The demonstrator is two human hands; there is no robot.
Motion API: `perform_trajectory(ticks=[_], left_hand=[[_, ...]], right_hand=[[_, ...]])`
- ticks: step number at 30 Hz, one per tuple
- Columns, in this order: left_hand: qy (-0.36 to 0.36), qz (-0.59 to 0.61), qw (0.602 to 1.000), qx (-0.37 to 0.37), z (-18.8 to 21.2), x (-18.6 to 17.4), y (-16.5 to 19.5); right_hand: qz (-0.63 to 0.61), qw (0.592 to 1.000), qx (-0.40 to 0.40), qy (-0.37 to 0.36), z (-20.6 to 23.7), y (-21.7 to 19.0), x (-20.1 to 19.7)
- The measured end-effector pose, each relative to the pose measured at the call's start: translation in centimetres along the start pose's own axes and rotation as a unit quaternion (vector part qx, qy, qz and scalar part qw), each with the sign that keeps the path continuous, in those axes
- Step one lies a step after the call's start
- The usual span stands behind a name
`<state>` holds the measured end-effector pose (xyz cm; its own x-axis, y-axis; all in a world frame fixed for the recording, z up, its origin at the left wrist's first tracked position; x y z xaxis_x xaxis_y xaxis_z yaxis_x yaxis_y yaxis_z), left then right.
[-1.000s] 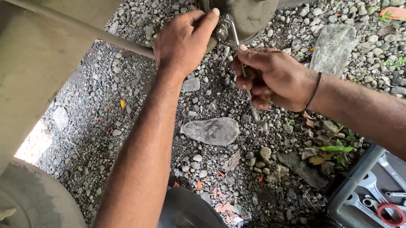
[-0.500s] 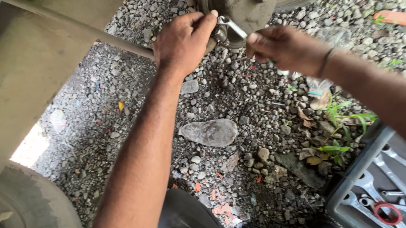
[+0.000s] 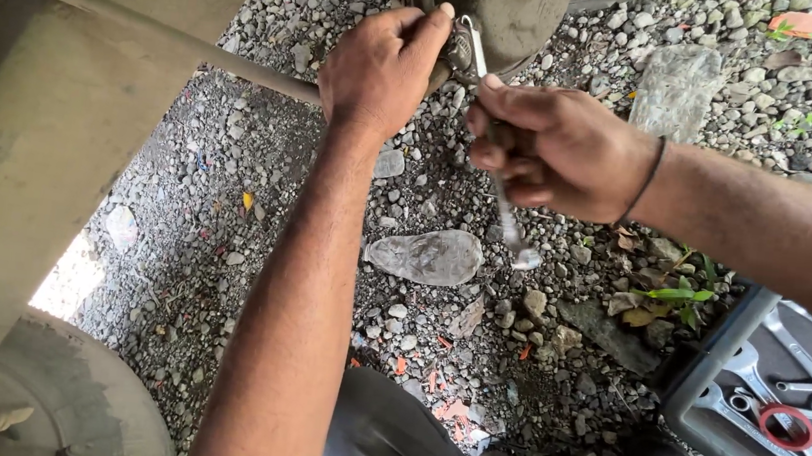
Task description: The person uses a wrench to loosen and tighten a bolt on a vehicle's brake assembly. They switch between different wrenches and use a red-handled tool to adjust a hose clamp on the brake line.
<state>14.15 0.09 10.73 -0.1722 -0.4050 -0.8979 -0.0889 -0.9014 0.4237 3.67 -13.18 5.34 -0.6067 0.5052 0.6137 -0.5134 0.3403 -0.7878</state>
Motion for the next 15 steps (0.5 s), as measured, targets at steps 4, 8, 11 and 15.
perform_trajectory(ticks=[4, 8, 11, 15], left_hand=[[0.019, 0.006, 1.000, -0.012, 0.3, -0.6, 0.1], [0.029, -0.018, 0.999, -0.019, 0.5, -1.0, 0.1], [0.037, -0.031, 0.999, -0.017, 0.5, -1.1, 0.1], [-0.001, 0.048, 0.999, -0.008, 0.1, -0.1, -0.2]], right_hand=[[-0.087, 0.995, -0.044, 0.025, -0.9, 0.1, 0.0], [-0.137, 0.984, -0.091, -0.063, -1.6, -1.4, 2.9], [-0.007, 0.999, -0.010, -0.044, -1.4, -1.3, 1.8], [0.501, 0.856, 0.050, 0.117, 0.1, -5.0, -5.2]])
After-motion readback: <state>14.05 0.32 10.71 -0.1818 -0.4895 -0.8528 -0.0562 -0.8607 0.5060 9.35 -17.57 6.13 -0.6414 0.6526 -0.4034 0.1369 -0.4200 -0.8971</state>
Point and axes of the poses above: each hand's wrist, its own z-axis away from the middle knuckle, its own x-axis out of the palm, y = z × x, the point moved 10 cm from there along -z, towards the middle knuckle, and after that the axes turned 13 degrees about -y, right-handed, at the moved point
